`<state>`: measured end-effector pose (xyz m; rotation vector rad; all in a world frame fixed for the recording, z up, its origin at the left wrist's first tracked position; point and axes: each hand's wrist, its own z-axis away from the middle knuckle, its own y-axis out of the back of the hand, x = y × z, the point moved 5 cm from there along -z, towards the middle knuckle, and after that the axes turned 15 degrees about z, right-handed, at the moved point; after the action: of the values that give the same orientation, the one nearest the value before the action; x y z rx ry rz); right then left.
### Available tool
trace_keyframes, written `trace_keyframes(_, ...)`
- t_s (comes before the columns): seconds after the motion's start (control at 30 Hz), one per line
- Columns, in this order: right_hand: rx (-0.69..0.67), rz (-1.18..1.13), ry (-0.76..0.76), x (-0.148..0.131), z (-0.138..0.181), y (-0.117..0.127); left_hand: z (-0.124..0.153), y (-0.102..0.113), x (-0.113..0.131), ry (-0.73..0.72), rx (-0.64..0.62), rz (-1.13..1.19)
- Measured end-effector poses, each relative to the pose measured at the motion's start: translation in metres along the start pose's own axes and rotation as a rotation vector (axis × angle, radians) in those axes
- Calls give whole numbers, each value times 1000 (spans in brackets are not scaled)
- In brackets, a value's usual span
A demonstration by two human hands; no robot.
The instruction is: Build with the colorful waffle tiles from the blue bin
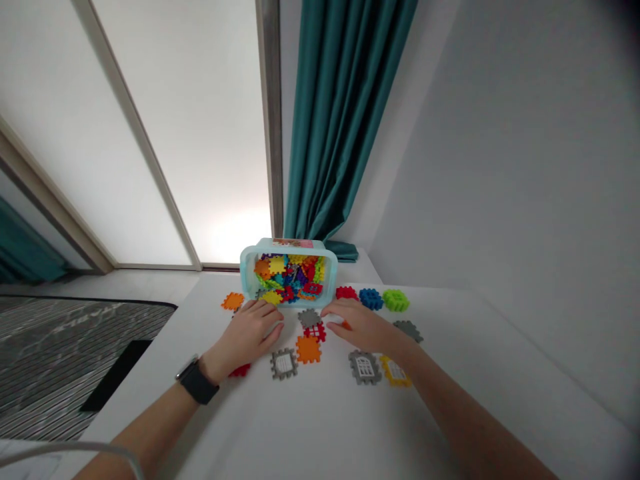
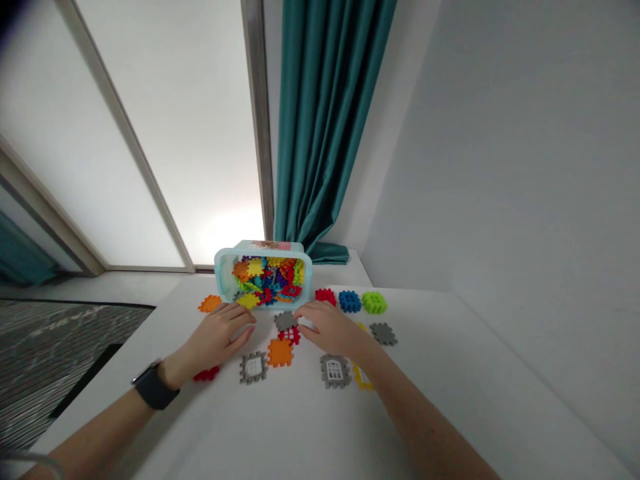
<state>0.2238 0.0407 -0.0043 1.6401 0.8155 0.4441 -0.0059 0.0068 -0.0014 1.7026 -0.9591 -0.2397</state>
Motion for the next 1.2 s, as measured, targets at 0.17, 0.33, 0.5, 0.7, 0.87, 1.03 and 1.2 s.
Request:
trace_keyframes(0.17, -35, -11, 42, -22, -14, -7, 29, 12, -18, 48, 2, -7)
trace_keyframes(0.33, -81, 1, 49, -32, -20, -21, 56, 25, -41, 71, -15, 16)
trace_keyframes(0.5, -72, 34, 10, -31, -19, -36, 74, 36, -65, 140, 90, 101)
trace_keyframes(0.7, -102, 46, -11, -39, -19, -44, 79, 30, -74, 184, 107, 199)
trace_keyframes(0.87, -77, 57, 2, -56, -15, -50, 82, 27, -78, 177, 135, 173)
trace_keyframes(1.03, -3, 99, -48, -79, -6, -48, 86, 23, -86, 232, 151, 57)
trace_keyframes(1.2, 18, 124, -63, -103, 7, -52, 87, 17, -91, 278, 155, 42)
